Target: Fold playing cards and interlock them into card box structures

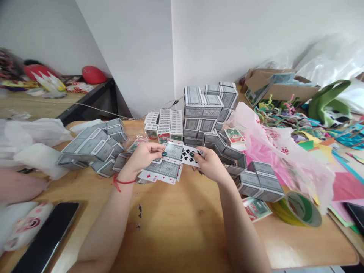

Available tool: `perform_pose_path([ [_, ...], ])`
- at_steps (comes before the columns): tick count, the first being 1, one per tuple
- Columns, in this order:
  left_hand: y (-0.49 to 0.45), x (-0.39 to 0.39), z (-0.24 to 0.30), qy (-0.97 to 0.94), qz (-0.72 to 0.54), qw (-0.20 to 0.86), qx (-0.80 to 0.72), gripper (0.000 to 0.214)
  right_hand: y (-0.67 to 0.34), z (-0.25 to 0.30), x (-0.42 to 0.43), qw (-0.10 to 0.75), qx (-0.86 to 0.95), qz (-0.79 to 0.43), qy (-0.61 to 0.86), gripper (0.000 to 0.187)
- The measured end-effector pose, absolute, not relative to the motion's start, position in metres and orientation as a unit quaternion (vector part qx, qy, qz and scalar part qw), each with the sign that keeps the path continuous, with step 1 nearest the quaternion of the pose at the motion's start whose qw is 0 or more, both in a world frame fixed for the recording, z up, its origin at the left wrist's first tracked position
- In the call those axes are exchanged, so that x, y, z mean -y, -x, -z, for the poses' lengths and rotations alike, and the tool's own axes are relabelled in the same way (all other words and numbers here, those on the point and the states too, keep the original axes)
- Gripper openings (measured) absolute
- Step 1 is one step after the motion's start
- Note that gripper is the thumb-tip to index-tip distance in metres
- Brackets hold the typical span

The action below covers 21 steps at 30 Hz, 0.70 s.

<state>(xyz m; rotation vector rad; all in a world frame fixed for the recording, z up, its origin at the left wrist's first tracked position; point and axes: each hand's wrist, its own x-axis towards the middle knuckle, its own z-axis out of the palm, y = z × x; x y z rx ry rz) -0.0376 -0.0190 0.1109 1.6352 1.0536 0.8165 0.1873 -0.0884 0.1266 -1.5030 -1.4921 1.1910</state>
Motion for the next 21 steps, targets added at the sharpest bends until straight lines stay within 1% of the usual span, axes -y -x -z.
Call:
perform_pose_path([
  [4, 0.034, 0.019, -0.112, -0.662, -0.345, 0.476, -0.465, 0.030, -0.181, -0.114, 0.083, 0.392, 0.561, -0.430, 0.589, 0.023],
  [8, 0.031, 0.020, -0.111, -0.635, -0.353, 0.493, -0.478, 0.031, -0.179, -0.106, 0.080, 0.418, 0.545, -0.425, 0.590, 0.020],
  [16, 0.027, 0.021, -0.108, -0.613, -0.353, 0.500, -0.499, 0.030, -0.169, -0.121, 0.084, 0.393, 0.547, -0.398, 0.623, 0.018],
  [21, 0.028, 0.020, -0.107, -0.622, -0.349, 0.489, -0.503, 0.031, -0.167, -0.120, 0.083, 0.400, 0.544, -0.409, 0.614, 0.017],
])
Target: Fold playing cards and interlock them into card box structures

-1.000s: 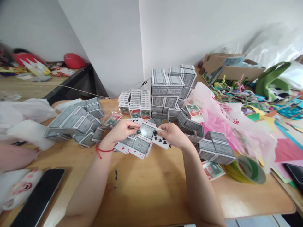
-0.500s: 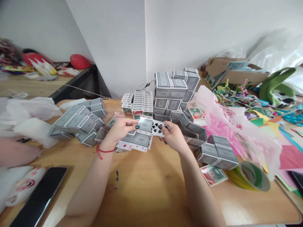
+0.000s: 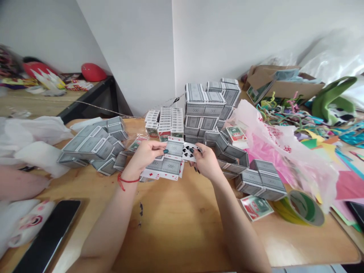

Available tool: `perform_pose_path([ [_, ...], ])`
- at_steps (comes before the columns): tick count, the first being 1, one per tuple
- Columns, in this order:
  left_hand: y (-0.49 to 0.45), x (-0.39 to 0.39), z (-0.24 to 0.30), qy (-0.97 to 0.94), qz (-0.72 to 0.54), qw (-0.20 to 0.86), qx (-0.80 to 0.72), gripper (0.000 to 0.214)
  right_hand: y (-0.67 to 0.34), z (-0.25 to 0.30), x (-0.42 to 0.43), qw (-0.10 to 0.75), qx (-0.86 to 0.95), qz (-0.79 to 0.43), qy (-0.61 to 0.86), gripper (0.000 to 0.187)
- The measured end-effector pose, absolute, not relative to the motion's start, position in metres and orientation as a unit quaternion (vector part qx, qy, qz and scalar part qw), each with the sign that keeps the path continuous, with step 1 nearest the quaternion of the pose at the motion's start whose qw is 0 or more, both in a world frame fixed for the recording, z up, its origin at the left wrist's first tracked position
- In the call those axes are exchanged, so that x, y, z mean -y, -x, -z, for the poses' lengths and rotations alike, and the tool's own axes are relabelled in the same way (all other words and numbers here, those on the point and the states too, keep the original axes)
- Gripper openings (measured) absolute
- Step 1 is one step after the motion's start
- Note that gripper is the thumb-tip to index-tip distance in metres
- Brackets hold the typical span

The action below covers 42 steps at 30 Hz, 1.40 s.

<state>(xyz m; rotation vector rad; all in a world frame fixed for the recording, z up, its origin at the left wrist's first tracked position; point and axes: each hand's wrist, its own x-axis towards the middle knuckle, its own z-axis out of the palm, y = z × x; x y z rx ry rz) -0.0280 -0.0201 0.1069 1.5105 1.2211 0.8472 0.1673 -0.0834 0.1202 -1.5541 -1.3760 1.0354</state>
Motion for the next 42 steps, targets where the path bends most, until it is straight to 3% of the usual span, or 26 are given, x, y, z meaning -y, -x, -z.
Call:
perform_pose_path([
  [9, 0.024, 0.026, -0.114, -0.644, -0.337, 0.484, -0.488, 0.025, -0.167, -0.115, 0.082, 0.396, 0.543, -0.449, 0.589, 0.015],
  [17, 0.019, 0.028, -0.116, -0.597, -0.352, 0.541, -0.476, 0.024, -0.169, -0.108, 0.079, 0.432, 0.505, -0.496, 0.559, 0.021],
  [24, 0.017, 0.030, -0.116, -0.601, -0.347, 0.541, -0.474, 0.022, -0.167, -0.109, 0.081, 0.405, 0.512, -0.503, 0.566, 0.017],
  [32, 0.019, 0.028, -0.111, -0.602, -0.346, 0.557, -0.456, 0.023, -0.169, -0.105, 0.079, 0.399, 0.530, -0.495, 0.561, 0.021],
  [37, 0.026, 0.026, -0.113, -0.641, -0.336, 0.584, -0.367, 0.028, -0.177, -0.123, 0.086, 0.397, 0.571, -0.493, 0.522, 0.030],
  [42, 0.024, 0.033, -0.123, -0.704, -0.336, 0.527, -0.336, 0.027, -0.177, -0.130, 0.092, 0.408, 0.589, -0.440, 0.542, 0.035],
])
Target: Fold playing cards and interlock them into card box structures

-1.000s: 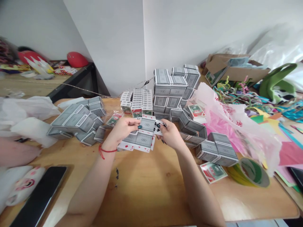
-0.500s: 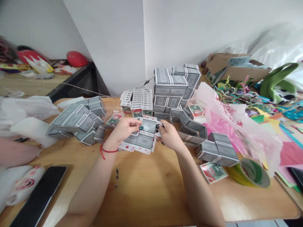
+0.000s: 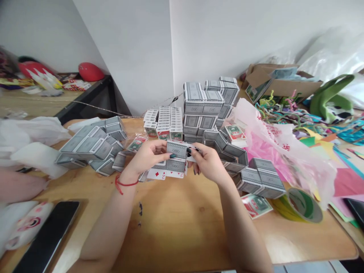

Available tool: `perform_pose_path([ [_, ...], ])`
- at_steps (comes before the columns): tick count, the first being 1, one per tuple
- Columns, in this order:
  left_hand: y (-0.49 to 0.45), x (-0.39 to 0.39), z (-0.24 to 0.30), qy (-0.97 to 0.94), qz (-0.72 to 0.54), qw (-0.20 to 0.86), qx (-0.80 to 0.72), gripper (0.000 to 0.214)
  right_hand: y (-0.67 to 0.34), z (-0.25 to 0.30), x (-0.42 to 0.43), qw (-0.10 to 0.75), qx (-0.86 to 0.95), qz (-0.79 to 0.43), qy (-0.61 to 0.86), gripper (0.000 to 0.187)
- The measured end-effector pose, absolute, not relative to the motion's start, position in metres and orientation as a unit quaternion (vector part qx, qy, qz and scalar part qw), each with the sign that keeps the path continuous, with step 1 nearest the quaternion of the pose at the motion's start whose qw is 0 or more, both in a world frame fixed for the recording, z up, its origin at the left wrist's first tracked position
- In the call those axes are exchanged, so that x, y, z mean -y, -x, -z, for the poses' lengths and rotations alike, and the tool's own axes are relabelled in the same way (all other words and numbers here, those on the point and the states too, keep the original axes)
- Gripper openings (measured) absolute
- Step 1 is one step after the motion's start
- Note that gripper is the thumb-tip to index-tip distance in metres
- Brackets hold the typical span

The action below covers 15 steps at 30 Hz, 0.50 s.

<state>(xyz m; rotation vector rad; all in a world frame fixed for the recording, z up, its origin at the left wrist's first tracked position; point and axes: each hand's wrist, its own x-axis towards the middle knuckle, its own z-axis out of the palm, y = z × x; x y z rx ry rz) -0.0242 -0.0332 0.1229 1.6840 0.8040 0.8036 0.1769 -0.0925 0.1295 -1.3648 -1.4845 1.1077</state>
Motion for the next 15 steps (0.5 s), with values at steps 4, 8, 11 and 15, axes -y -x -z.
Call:
perform_pose_path([
  [4, 0.026, 0.037, -0.128, -0.750, -0.361, 0.402, -0.381, 0.016, -0.177, -0.135, 0.098, 0.388, 0.613, -0.409, 0.553, 0.039],
  [8, 0.030, 0.036, -0.131, -0.759, -0.446, 0.306, -0.363, 0.010, -0.177, -0.142, 0.102, 0.449, 0.555, -0.489, 0.500, 0.056],
  [11, 0.031, 0.035, -0.130, -0.768, -0.473, 0.249, -0.353, 0.010, -0.169, -0.144, 0.101, 0.491, 0.473, -0.573, 0.455, 0.061],
  [15, 0.030, 0.036, -0.130, -0.792, -0.465, 0.170, -0.358, 0.014, -0.157, -0.141, 0.098, 0.498, 0.399, -0.634, 0.437, 0.047],
])
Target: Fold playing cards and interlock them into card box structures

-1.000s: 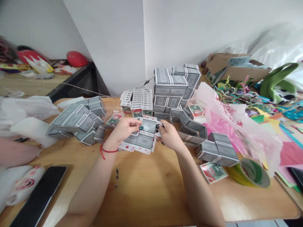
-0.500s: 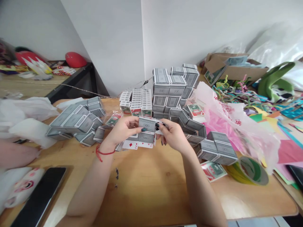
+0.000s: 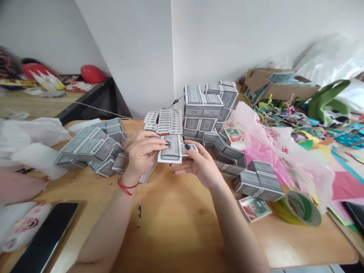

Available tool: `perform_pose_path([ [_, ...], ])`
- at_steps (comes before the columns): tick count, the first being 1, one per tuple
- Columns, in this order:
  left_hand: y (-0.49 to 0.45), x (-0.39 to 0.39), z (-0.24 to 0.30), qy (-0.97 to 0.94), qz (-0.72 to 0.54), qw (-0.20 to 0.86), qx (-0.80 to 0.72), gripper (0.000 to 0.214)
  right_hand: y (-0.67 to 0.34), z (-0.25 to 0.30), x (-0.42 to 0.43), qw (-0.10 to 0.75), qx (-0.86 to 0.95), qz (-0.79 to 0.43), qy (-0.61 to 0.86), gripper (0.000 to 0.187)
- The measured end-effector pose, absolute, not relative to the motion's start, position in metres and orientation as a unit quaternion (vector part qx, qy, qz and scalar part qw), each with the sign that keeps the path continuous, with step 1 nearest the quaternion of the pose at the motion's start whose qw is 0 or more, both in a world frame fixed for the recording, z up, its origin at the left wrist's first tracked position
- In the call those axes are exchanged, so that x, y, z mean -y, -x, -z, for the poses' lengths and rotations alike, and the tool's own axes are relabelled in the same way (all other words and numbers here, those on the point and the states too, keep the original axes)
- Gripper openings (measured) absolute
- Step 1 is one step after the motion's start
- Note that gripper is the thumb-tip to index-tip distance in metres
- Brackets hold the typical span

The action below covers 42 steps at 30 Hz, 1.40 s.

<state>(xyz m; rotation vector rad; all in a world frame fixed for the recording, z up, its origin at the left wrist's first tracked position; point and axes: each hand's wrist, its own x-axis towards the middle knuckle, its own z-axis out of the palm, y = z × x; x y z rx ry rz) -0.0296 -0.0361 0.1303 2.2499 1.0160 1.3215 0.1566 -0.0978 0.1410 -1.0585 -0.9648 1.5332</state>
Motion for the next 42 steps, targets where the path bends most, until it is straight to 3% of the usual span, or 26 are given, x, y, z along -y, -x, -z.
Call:
perform_pose_path([
  [5, 0.024, 0.037, -0.131, -0.812, -0.466, 0.094, -0.339, 0.023, -0.154, -0.130, 0.092, 0.572, 0.362, -0.588, 0.443, 0.041],
  [8, 0.023, 0.035, -0.129, -0.753, -0.513, 0.126, -0.392, 0.028, -0.154, -0.124, 0.090, 0.611, 0.377, -0.523, 0.460, 0.046],
  [12, 0.022, 0.032, -0.122, -0.623, -0.557, 0.297, -0.462, 0.024, -0.149, -0.122, 0.090, 0.625, 0.415, -0.437, 0.496, 0.053],
  [16, 0.012, 0.036, -0.117, -0.595, -0.463, 0.493, -0.434, 0.032, -0.144, -0.123, 0.091, 0.624, 0.420, -0.404, 0.521, 0.052],
  [23, 0.001, 0.045, -0.123, -0.600, -0.342, 0.631, -0.354, 0.036, -0.144, -0.123, 0.091, 0.598, 0.438, -0.439, 0.507, 0.029],
  [34, -0.007, 0.047, -0.118, -0.582, -0.347, 0.626, -0.386, 0.029, -0.142, -0.107, 0.083, 0.592, 0.403, -0.440, 0.541, 0.028],
  [42, -0.012, 0.053, -0.092, -0.598, -0.415, 0.457, -0.512, 0.034, -0.133, -0.078, 0.081, 0.580, 0.432, -0.395, 0.566, 0.034],
])
